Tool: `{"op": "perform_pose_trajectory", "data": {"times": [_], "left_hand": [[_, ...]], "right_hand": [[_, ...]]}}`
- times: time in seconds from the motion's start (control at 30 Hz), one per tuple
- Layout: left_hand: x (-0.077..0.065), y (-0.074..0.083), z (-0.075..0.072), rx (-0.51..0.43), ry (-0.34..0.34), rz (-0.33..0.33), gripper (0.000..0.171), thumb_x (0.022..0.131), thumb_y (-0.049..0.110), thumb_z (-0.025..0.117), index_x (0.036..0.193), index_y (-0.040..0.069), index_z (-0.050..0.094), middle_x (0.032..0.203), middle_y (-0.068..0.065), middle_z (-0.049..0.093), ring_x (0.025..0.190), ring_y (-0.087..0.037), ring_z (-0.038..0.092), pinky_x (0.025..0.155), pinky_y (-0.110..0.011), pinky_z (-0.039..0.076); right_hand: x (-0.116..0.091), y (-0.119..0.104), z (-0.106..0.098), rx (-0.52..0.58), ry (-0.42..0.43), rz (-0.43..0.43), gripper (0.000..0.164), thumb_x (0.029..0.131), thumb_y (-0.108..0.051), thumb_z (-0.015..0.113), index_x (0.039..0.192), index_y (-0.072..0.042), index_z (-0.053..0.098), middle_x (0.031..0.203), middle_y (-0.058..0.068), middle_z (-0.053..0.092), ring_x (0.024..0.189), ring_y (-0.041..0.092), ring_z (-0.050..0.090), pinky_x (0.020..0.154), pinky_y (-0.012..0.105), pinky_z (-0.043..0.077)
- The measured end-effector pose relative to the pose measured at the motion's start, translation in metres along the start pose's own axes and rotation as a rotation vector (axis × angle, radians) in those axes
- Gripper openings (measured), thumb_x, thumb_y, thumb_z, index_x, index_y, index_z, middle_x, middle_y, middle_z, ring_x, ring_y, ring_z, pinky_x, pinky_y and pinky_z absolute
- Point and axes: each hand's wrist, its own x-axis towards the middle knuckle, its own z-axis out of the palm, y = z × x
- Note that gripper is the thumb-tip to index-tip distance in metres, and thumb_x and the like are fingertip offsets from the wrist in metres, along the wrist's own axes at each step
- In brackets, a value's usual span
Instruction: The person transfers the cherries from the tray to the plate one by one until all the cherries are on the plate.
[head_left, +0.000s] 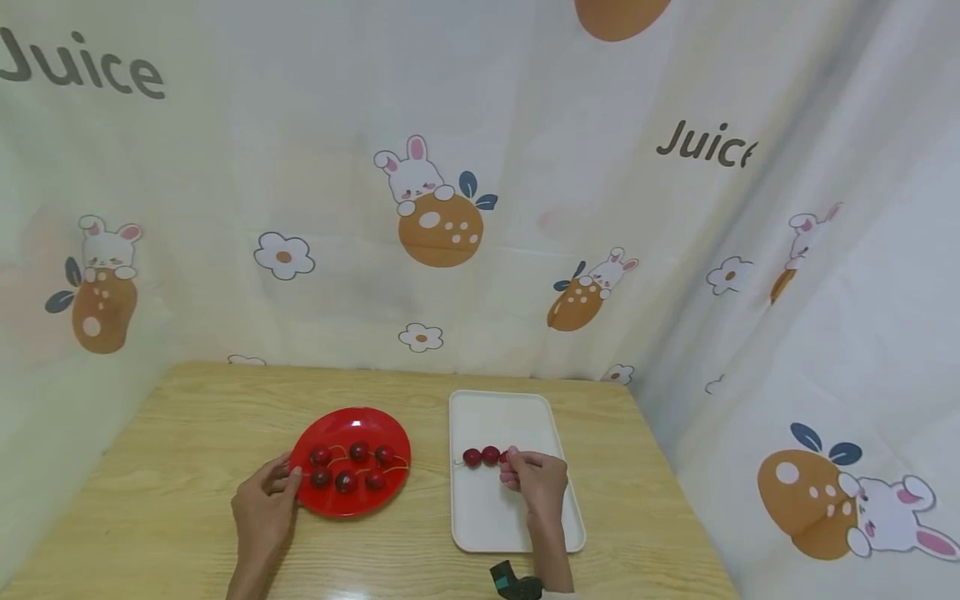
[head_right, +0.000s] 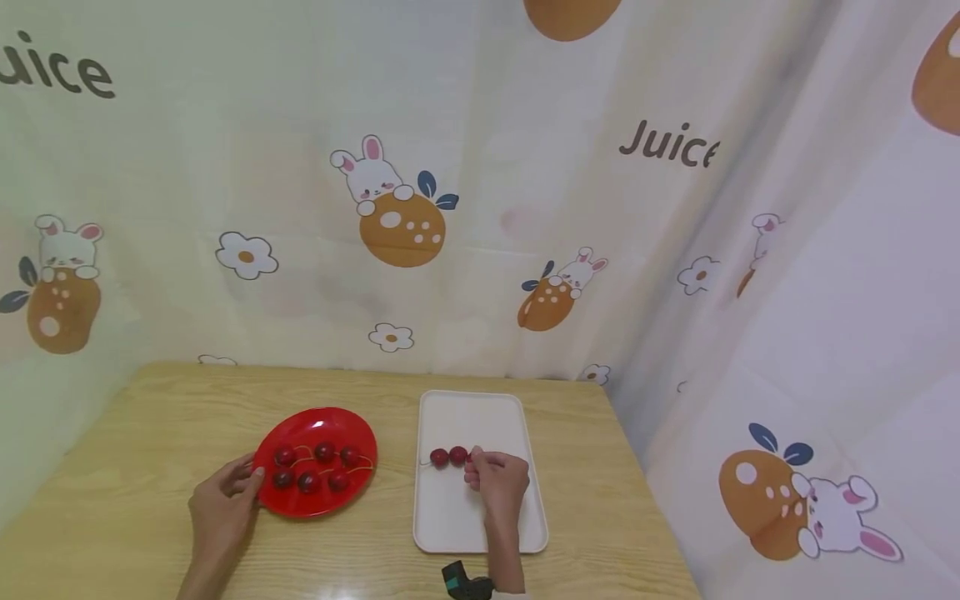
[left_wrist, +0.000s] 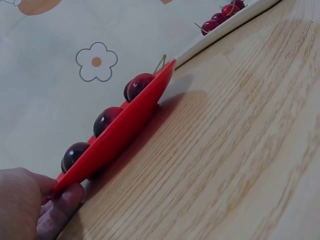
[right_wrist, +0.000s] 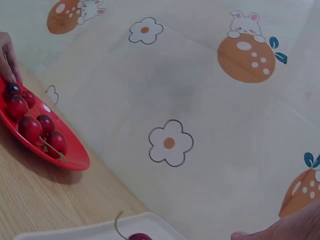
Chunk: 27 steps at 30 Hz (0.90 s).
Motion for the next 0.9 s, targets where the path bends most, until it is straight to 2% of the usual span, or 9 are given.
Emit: {"op": "perform_pose_trajectory", "data": {"times": [0.23, 0.37, 0.5, 0.63, 0.8, 0.9], "left_hand": [[0.000, -0.002, -0.001, 0.017, -0.010, 0.000, 0.035, 0.104, 0.010, 0.073, 0.137, -0.002, 0.073, 0.120, -0.026, 0.079, 0.076, 0.014, 0.061, 0.065, -0.008, 0.051], [0.001, -0.003, -0.001, 0.025, -0.013, 0.002, 0.035, 0.104, 0.011, 0.074, 0.137, -0.001, 0.073, 0.120, -0.026, 0.079, 0.076, 0.014, 0.061, 0.065, -0.008, 0.050], [0.002, -0.003, 0.000, 0.025, -0.008, 0.012, 0.035, 0.103, 0.011, 0.075, 0.136, -0.001, 0.073, 0.119, -0.026, 0.080, 0.075, 0.014, 0.061, 0.064, -0.008, 0.050], [0.001, -0.003, 0.000, 0.029, -0.006, 0.013, 0.035, 0.103, 0.011, 0.075, 0.136, 0.000, 0.073, 0.119, -0.026, 0.080, 0.075, 0.014, 0.061, 0.064, -0.008, 0.050], [0.000, -0.001, -0.001, 0.036, -0.013, 0.003, 0.036, 0.104, 0.012, 0.074, 0.137, -0.001, 0.073, 0.120, -0.026, 0.079, 0.075, 0.013, 0.061, 0.065, -0.008, 0.049], [0.000, 0.000, -0.001, 0.037, -0.013, -0.003, 0.036, 0.104, 0.011, 0.074, 0.137, -0.001, 0.072, 0.120, -0.026, 0.079, 0.075, 0.013, 0.060, 0.065, -0.008, 0.049]], "right_hand": [[0.006, 0.002, -0.019, 0.066, 0.082, -0.003, 0.026, 0.103, -0.004, 0.073, 0.109, 0.021, 0.073, 0.076, 0.015, 0.080, 0.061, 0.008, 0.073, 0.058, 0.019, 0.060], [0.010, 0.006, -0.028, 0.049, 0.140, -0.011, 0.024, 0.103, -0.003, 0.072, 0.110, 0.020, 0.073, 0.081, 0.020, 0.080, 0.064, 0.010, 0.074, 0.060, 0.020, 0.061], [0.015, 0.013, -0.033, -0.036, 0.201, -0.058, 0.021, 0.103, -0.003, 0.071, 0.108, 0.017, 0.076, 0.083, 0.024, 0.080, 0.066, 0.013, 0.074, 0.059, 0.019, 0.060], [0.016, 0.018, -0.035, -0.176, 0.254, -0.121, 0.019, 0.103, -0.004, 0.072, 0.103, 0.013, 0.079, 0.082, 0.023, 0.079, 0.065, 0.014, 0.072, 0.056, 0.016, 0.054], [0.019, 0.026, -0.037, -0.318, 0.309, -0.180, 0.013, 0.098, -0.003, 0.076, 0.097, 0.009, 0.082, 0.081, 0.022, 0.079, 0.062, 0.010, 0.065, 0.057, 0.019, 0.046], [0.021, 0.032, -0.036, -0.358, 0.324, -0.201, 0.009, 0.094, -0.001, 0.079, 0.095, 0.007, 0.083, 0.082, 0.021, 0.079, 0.064, 0.012, 0.064, 0.059, 0.021, 0.046]]}}
